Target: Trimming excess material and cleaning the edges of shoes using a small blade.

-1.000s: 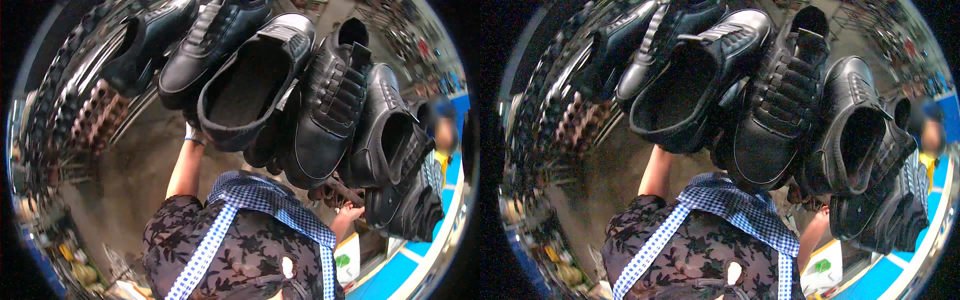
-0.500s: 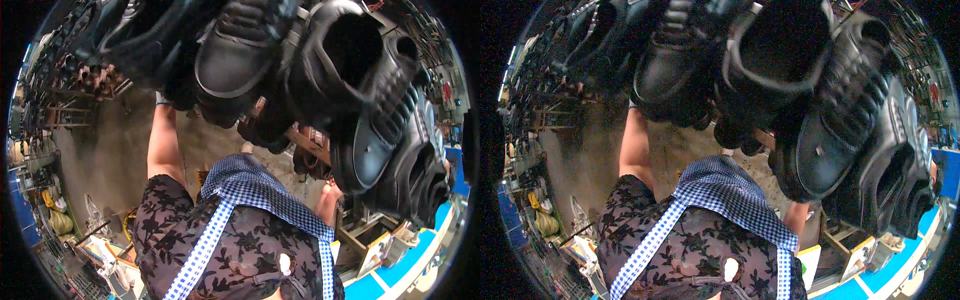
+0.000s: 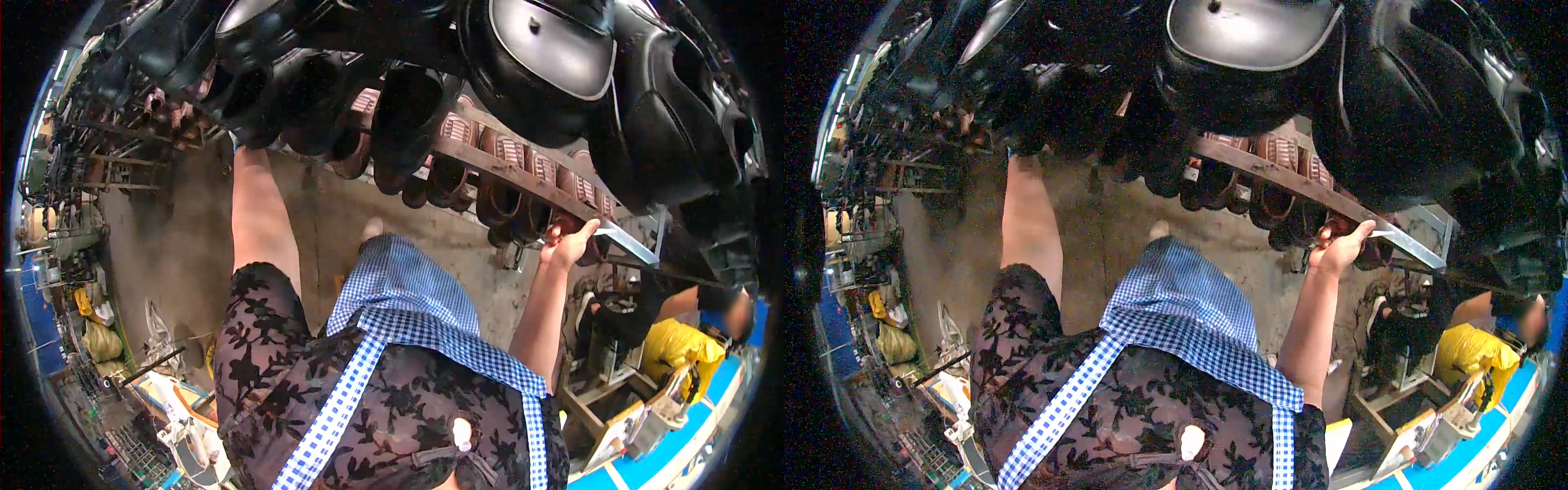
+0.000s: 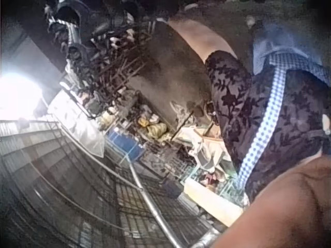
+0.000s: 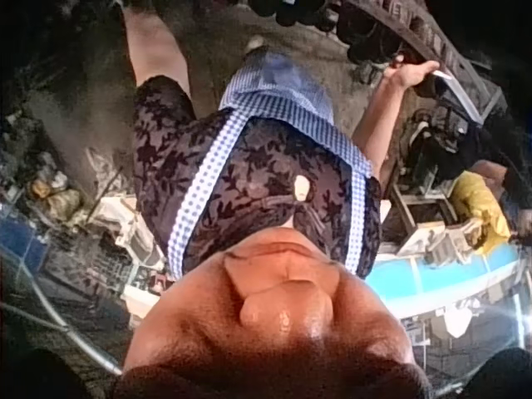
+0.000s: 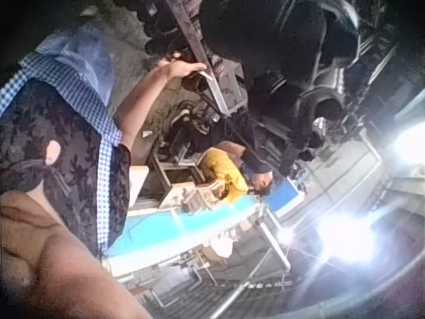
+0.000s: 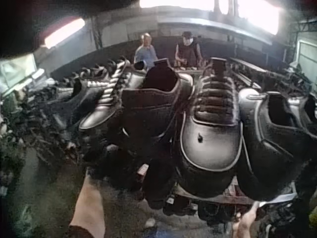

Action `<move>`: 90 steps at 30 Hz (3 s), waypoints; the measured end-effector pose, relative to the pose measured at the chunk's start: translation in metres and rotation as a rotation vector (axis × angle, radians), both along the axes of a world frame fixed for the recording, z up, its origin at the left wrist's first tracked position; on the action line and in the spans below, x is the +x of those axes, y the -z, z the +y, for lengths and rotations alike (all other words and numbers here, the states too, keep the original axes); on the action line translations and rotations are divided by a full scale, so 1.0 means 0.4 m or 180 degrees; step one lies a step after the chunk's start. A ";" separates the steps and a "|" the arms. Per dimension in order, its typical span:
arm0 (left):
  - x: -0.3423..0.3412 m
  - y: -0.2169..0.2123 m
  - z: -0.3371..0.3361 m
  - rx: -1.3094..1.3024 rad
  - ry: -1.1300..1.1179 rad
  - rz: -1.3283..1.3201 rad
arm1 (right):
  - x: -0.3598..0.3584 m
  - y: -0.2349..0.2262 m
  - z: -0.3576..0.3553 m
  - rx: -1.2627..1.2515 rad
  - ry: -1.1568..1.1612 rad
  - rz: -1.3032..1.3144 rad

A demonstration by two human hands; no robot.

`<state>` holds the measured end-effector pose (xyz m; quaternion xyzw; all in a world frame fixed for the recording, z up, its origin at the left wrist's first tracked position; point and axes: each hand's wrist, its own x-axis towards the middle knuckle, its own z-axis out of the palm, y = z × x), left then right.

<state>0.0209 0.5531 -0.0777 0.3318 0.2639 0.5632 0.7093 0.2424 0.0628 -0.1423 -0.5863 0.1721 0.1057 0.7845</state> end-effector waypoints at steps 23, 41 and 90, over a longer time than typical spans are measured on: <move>-0.245 0.158 0.159 0.1388 0.0134 -0.0357 | 0.224 0.086 0.035 0.1192 -0.0372 -0.1955; -0.291 0.431 -0.143 0.3849 -0.0979 0.4191 | -0.325 0.404 -0.161 0.0589 -0.0782 -0.2170; -0.362 0.729 -1.008 0.2185 0.1895 0.2042 | -0.576 0.569 -0.147 0.0143 -0.1965 -0.1442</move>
